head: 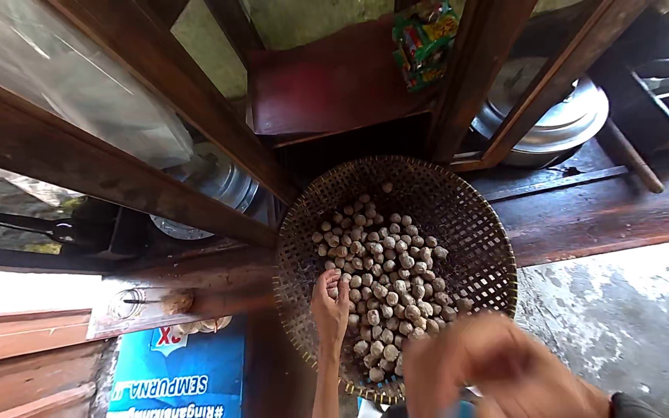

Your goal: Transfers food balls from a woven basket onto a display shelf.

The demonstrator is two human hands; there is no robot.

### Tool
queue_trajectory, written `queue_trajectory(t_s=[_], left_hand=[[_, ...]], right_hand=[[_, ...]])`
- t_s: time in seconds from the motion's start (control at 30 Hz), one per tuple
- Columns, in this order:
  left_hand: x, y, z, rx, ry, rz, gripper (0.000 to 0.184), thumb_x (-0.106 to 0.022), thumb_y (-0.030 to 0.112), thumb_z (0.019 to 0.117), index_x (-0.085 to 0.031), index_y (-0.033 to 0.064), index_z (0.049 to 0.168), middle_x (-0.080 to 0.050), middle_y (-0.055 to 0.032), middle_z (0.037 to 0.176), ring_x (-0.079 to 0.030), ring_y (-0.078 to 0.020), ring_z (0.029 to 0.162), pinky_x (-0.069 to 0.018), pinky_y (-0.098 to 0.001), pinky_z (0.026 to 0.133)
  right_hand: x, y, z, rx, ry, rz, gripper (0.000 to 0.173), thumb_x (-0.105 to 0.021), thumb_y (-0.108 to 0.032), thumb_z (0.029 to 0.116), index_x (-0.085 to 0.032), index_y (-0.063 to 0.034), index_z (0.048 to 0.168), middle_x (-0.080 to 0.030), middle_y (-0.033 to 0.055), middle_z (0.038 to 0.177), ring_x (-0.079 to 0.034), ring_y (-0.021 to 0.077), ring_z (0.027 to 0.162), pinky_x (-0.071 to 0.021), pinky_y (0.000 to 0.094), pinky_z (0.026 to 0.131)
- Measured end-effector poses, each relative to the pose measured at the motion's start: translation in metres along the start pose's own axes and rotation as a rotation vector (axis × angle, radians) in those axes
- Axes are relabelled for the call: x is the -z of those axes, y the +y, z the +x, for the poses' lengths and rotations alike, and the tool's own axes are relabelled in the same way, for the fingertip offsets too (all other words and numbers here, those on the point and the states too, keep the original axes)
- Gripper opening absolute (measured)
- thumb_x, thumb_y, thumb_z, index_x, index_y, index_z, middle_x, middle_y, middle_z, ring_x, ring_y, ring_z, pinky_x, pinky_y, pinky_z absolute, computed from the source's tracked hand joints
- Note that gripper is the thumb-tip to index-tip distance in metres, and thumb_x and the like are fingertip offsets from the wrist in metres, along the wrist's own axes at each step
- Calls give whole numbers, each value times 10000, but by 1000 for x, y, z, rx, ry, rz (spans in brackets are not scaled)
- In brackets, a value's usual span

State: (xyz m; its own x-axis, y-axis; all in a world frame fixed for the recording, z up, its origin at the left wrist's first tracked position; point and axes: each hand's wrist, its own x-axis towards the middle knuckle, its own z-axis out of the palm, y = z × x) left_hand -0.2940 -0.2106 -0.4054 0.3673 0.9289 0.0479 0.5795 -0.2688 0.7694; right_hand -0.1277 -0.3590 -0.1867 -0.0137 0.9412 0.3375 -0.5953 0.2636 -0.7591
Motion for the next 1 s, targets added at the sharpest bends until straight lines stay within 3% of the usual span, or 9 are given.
queue_trajectory(t_s=[0.07, 0.13, 0.17, 0.23, 0.33, 0.47, 0.6, 0.8, 1.0], left_hand=[[7, -4, 0, 66, -36, 115, 426, -652, 206, 975, -619, -56, 1309, -692, -225, 1217, -674, -342, 1129, -536, -495, 980], [13, -6, -1, 157, -100, 243, 459, -675, 231, 971, -612, -37, 1339, -629, -272, 1308, -580, -440, 1255, -478, -573, 1041], [13, -9, -1, 187, -130, 298, 476, -686, 251, 964, -609, -14, 1353, -599, -281, 1349, -537, -468, 1299, -461, -593, 1052], [10, -15, -4, 209, -149, 357, 515, -716, 275, 945, -604, 26, 1382, -563, -288, 1400, -518, -486, 1316, -467, -592, 1047], [5, -19, -5, 220, -129, 342, 580, -749, 281, 925, -575, 43, 1424, -539, -286, 1429, -515, -474, 1325, -471, -560, 1063], [-4, -23, 2, 245, -160, 329, 652, -774, 304, 905, -548, 50, 1462, -512, -267, 1454, -520, -440, 1325, -487, -523, 1058], [-4, -19, 15, 277, -247, 263, 539, -798, 247, 882, -604, 48, 1344, -553, -258, 1390, -561, -404, 1279, -497, -505, 1042], [2, -26, 15, 263, -270, 159, 524, -770, 195, 910, -566, -22, 1341, -635, -248, 1292, -644, -369, 1174, -513, -508, 1016], [8, -36, 10, 455, -23, -357, 322, -654, 47, 980, -596, -61, 1277, -690, -192, 1077, -721, -209, 830, -623, -358, 746]], right_hand=[[65, 32, 11, -93, 275, -584, 259, -590, -241, 1032, -720, -43, 1137, -753, 31, 1072, -712, 89, 952, -604, 265, 825], [137, 72, 15, -438, 459, -1073, 380, -642, -304, 996, -677, -75, 1297, -685, 98, 1302, -658, 201, 1191, -548, 394, 1001], [171, 92, 15, -591, 484, -1201, 522, -678, -359, 970, -599, -89, 1410, -581, 149, 1453, -543, 291, 1355, -455, 482, 1114], [218, 125, 10, -768, 482, -1354, 791, -746, -458, 898, -435, -137, 1550, -322, 234, 1634, -301, 437, 1508, -354, 611, 1159], [231, 145, 13, -929, 439, -1441, 1065, -792, -594, 812, -241, -222, 1644, -166, 247, 1686, -240, 491, 1514, -345, 669, 1121], [227, 155, 19, -921, 396, -1519, 988, -809, -606, 782, -354, -281, 1597, -323, 258, 1596, -344, 495, 1433, -394, 658, 1063], [233, 149, 21, -925, 349, -1473, 736, -833, -459, 816, -543, -261, 1463, -412, 255, 1517, -407, 483, 1381, -443, 625, 1035], [231, 147, 18, -946, 362, -1445, 691, -798, -380, 841, -539, -198, 1455, -390, 260, 1534, -477, 466, 1331, -479, 589, 1016], [233, 139, 15, -858, 493, -1314, 427, -737, -194, 905, -639, -104, 1311, -528, 267, 1409, -611, 436, 1175, -509, 598, 964]])
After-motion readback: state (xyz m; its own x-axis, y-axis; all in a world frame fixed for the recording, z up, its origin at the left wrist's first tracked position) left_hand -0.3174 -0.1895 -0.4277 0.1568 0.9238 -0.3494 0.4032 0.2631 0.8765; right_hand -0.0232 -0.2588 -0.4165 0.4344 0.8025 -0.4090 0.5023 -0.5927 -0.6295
